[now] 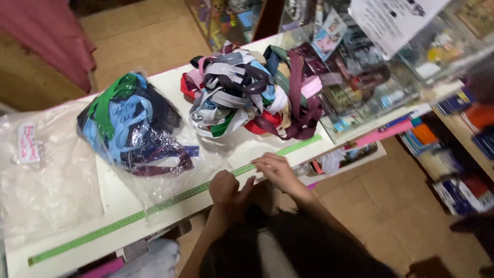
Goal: The person picks up and measures several zippers of different colors against a ruler on a counter, handling them one at a time and putting some into a plastic bag.
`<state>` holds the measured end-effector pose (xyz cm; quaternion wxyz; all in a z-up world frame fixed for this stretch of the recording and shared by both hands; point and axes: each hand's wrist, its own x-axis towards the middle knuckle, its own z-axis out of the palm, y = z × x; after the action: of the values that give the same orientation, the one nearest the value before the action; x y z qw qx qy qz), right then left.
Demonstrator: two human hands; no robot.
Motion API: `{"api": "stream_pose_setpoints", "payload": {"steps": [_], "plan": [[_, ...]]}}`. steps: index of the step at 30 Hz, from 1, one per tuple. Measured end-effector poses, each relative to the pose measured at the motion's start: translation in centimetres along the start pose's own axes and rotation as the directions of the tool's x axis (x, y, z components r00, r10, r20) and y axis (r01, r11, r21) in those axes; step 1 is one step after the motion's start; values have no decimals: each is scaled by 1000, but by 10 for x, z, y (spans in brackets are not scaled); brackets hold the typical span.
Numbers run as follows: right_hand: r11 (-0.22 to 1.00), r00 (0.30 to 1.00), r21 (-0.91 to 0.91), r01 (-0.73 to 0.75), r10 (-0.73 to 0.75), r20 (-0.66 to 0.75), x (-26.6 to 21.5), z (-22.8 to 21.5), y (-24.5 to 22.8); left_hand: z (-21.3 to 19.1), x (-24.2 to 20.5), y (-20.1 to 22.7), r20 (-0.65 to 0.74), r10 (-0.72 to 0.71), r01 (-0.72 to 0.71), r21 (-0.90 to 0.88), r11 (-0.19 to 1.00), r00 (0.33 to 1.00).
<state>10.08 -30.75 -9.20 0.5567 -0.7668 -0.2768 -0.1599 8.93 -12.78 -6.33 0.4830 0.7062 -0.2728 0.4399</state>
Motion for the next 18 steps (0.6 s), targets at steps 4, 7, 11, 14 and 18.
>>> {"api": "stream_pose_setpoints", "payload": {"steps": [4, 7, 11, 14, 18], "plan": [[995, 997, -77, -61, 57, -43, -1, -37, 16, 24, -1, 1, -36, 101, -92, 192, 977, 994], [986, 995, -163, 38, -52, -83, -1, -49, 44, 33, -3, 0, -8, 100, -94, 269, 959, 995], [873, 945, -439, 214, -299, -133, 56, -67, 16, 30, 16, 8, 6, 53, -53, 227, 973, 999], [832, 935, -504, 232, -333, -119, 97, -80, 5, 25, 30, 10, 78, 61, -80, 268, 960, 995], [805, 909, -521, 285, -400, -121, 121, -81, 28, 28, 37, -14, 65, 113, -126, 252, 959, 991]]}}
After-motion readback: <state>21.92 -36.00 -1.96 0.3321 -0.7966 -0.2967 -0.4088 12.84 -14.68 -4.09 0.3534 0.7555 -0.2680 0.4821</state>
